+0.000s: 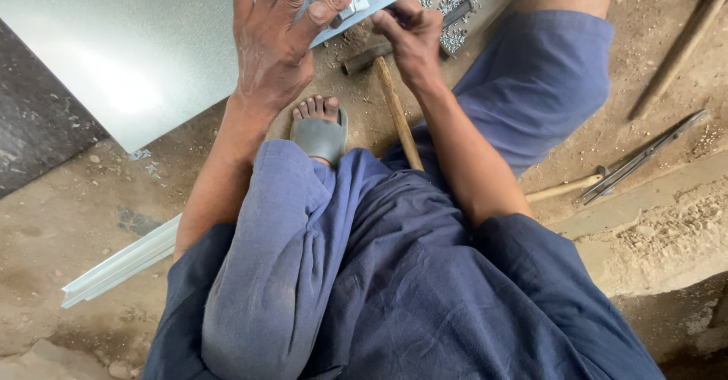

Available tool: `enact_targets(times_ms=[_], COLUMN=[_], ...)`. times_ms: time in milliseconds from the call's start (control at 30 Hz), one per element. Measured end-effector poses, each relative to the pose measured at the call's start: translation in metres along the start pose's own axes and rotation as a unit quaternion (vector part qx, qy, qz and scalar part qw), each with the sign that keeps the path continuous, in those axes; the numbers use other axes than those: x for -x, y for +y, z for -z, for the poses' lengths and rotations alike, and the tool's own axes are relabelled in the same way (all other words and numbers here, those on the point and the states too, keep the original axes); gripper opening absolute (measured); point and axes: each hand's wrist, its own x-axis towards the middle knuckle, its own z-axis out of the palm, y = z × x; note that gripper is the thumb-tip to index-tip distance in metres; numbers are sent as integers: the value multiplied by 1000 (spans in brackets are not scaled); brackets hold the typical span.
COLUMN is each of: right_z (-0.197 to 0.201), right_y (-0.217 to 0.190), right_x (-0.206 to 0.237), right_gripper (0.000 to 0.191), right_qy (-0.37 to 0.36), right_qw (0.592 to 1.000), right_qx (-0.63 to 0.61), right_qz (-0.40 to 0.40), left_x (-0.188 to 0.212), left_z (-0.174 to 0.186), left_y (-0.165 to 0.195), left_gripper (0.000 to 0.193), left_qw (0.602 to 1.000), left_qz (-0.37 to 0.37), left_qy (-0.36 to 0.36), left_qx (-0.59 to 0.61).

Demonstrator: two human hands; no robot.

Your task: The person sits on the workshop floor assembling a white frame panel, hammering nails along its edge with a claw hammer. They take nails from a tray of fasteners, reposition the panel, and use a wooden mallet nearby, working their way along the frame joints.

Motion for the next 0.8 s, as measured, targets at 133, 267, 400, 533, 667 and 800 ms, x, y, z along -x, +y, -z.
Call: enact_targets(times_ms=[133, 267, 400, 533, 667, 800], right_z=[8, 9, 6, 8, 9, 8], right_y=[-7, 0, 6, 7, 10, 6], right_x=[3, 0, -6, -8, -5, -4], right_gripper=[18, 24, 28, 25, 26, 24], right_qy=[67, 75, 103, 92, 98, 99], right_qw=[991, 990, 994, 992, 993, 994], right_qx=[-116, -106, -24, -86, -65, -40], right_qz=[10, 61, 38, 23, 25, 34], left_x=[13, 23, 34, 44, 44, 41], left_z=[-20, -55, -76, -81, -85, -90], left_y=[-6, -14, -22, -26, -29, -32], left_gripper=[76, 79, 77, 84, 79, 75], left_qw=[999, 999, 998, 999, 997, 997], left_qz=[18, -14, -14, 2, -14, -23], left_qy=[-24, 9, 10, -6, 23, 37], left_qx=[-12, -47, -55, -53, -75, -71])
